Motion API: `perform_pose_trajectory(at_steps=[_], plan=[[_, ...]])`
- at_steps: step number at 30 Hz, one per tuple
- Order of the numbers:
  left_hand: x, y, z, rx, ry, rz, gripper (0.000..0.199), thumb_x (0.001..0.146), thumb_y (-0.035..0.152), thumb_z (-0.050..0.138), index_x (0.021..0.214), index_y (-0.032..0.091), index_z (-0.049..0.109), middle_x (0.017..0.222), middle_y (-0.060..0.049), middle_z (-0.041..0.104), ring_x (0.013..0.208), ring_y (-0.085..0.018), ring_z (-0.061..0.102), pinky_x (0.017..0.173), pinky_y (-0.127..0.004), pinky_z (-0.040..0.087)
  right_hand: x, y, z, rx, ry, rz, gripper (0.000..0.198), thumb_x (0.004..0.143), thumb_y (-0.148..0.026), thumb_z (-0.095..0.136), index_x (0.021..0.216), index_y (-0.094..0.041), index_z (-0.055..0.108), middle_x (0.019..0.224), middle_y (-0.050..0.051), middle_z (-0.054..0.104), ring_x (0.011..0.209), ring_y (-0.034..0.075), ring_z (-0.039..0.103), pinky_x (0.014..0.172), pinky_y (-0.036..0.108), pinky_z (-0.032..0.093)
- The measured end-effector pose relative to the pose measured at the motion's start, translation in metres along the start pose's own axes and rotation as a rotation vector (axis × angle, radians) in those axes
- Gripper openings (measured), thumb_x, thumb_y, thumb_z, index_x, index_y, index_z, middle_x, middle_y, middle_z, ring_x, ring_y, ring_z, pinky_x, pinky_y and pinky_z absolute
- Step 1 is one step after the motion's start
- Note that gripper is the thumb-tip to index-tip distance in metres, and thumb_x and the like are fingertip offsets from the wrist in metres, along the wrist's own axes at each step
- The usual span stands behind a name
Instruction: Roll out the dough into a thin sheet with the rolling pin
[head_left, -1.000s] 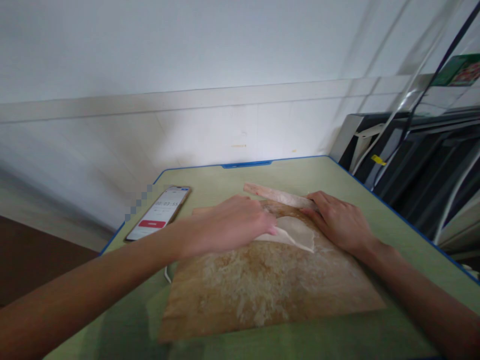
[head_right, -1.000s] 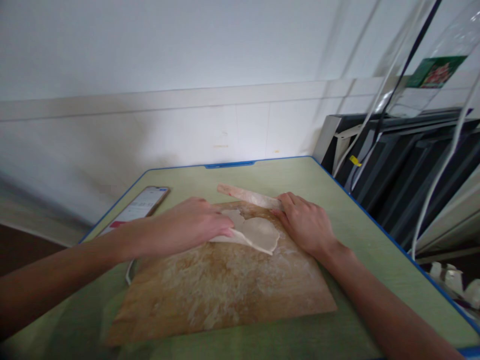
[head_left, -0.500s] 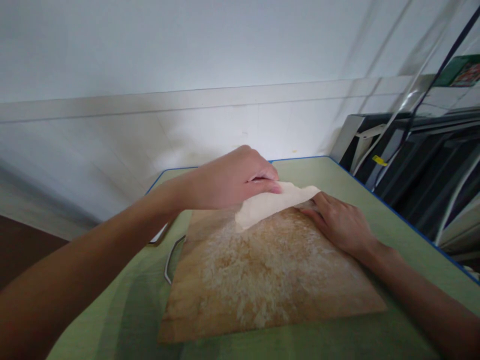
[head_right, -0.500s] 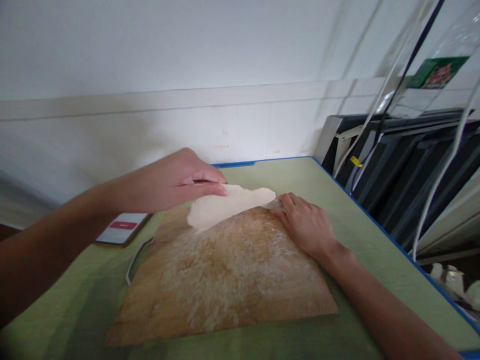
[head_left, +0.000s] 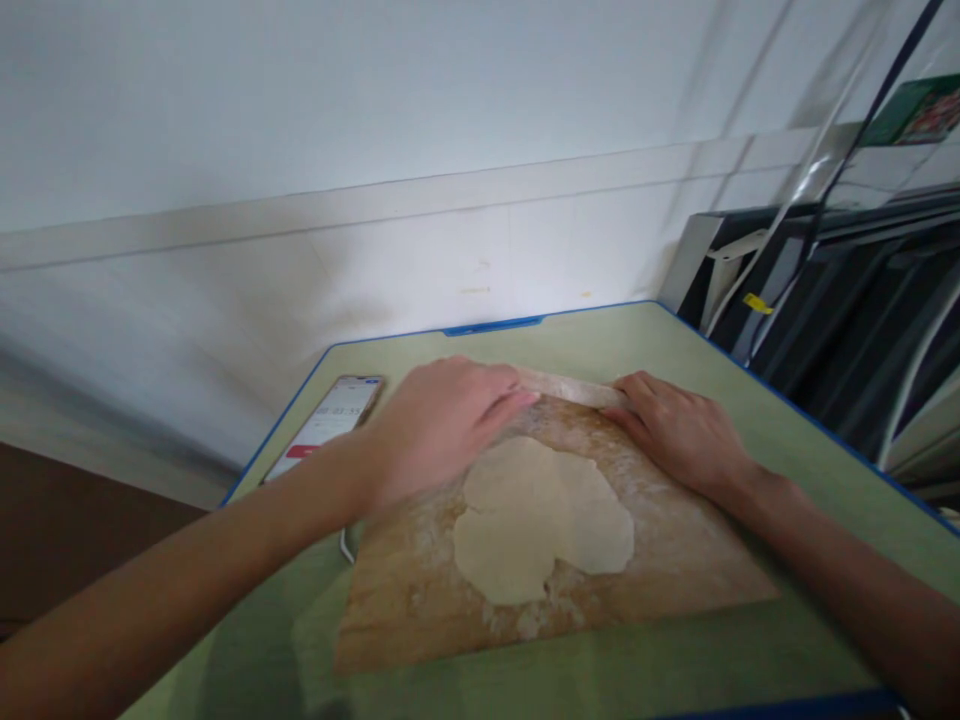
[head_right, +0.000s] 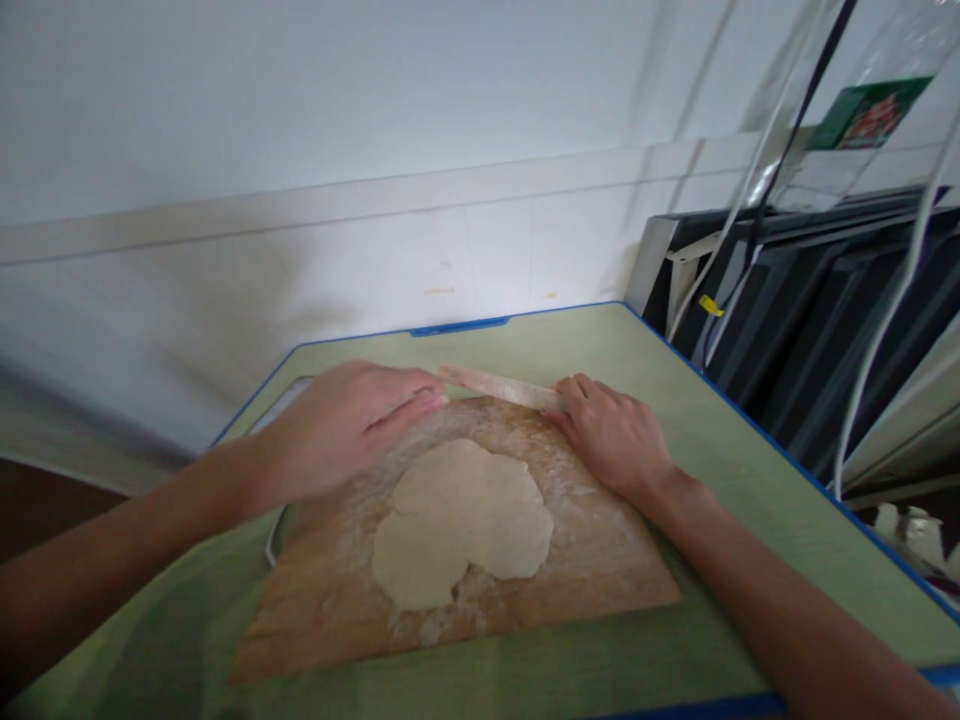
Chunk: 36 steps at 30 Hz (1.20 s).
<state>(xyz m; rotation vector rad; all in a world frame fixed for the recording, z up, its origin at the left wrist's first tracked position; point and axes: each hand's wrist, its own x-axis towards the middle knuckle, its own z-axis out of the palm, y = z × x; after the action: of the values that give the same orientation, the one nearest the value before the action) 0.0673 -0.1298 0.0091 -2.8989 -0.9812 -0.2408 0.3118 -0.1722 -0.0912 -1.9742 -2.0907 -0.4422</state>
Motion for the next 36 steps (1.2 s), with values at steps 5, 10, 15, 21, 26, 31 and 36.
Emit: perform_pose_trajectory(at_steps=[5,10,15,21,26,31,36], plan=[[-0.017,0.029,0.039,-0.087,-0.106,0.460,0.065,0.093,0.050,0.038,0.141,0.007,0.032,0.152,-0.017,0.025,0.141,-0.025,0.020,0.114,-0.040,0.020,0.000,0.001,0.000,0.001,0.009,-0.024,0.023,0.093,-0.037,0.042,0.098,-0.018,0.055,0.094,0.005,0.066,0.081,0.023,0.065,0.059,0.032,0.041],[-0.019,0.028,0.074,-0.233,-0.245,0.428,0.066,0.094,0.051,0.035,0.145,0.010,0.026,0.153,-0.016,0.021,0.142,-0.029,0.015,0.115,-0.046,0.015,0.000,0.001,0.000,-0.006,0.019,-0.028,0.023,0.093,-0.036,0.043,0.100,-0.018,0.056,0.095,0.005,0.066,0.081,0.022,0.064,0.060,0.031,0.042],[-0.014,0.024,0.064,-0.358,-0.246,0.423,0.058,0.095,0.044,0.040,0.140,0.009,0.035,0.150,-0.016,0.029,0.141,-0.026,0.022,0.115,-0.043,0.015,0.000,0.000,0.000,-0.012,0.028,-0.024,0.023,0.093,-0.036,0.043,0.099,-0.018,0.056,0.093,0.004,0.066,0.079,0.022,0.064,0.059,0.031,0.042],[0.004,0.027,0.053,-0.678,-0.232,0.242,0.028,0.095,0.024,0.041,0.115,0.013,0.057,0.110,-0.008,0.066,0.098,-0.018,0.061,0.088,-0.031,0.046,0.000,0.002,0.000,-0.006,0.020,-0.043,0.024,0.093,-0.037,0.041,0.099,-0.019,0.056,0.093,0.004,0.065,0.080,0.021,0.064,0.060,0.031,0.042],[0.026,0.030,0.061,-0.551,-0.157,0.111,0.023,0.092,0.020,0.041,0.087,0.015,0.062,0.082,-0.003,0.067,0.073,-0.013,0.059,0.067,-0.026,0.045,0.001,0.002,-0.001,-0.004,0.023,-0.065,0.023,0.093,-0.036,0.042,0.099,-0.018,0.056,0.093,0.005,0.065,0.080,0.021,0.064,0.058,0.030,0.040],[0.037,0.037,0.070,-0.326,-0.125,0.018,0.033,0.094,0.028,0.035,0.076,0.015,0.059,0.068,-0.004,0.062,0.062,-0.016,0.057,0.056,-0.028,0.041,0.001,0.001,-0.003,-0.012,0.032,-0.075,0.022,0.093,-0.035,0.042,0.095,-0.019,0.057,0.089,0.005,0.065,0.075,0.020,0.063,0.055,0.030,0.038],[0.042,0.040,0.075,-0.285,-0.125,0.027,0.042,0.096,0.034,0.031,0.075,0.014,0.062,0.071,-0.007,0.065,0.063,-0.018,0.060,0.059,-0.031,0.043,0.002,0.001,-0.004,-0.013,0.026,-0.091,0.021,0.093,-0.035,0.043,0.095,-0.018,0.056,0.090,0.005,0.064,0.077,0.020,0.063,0.055,0.029,0.037]])
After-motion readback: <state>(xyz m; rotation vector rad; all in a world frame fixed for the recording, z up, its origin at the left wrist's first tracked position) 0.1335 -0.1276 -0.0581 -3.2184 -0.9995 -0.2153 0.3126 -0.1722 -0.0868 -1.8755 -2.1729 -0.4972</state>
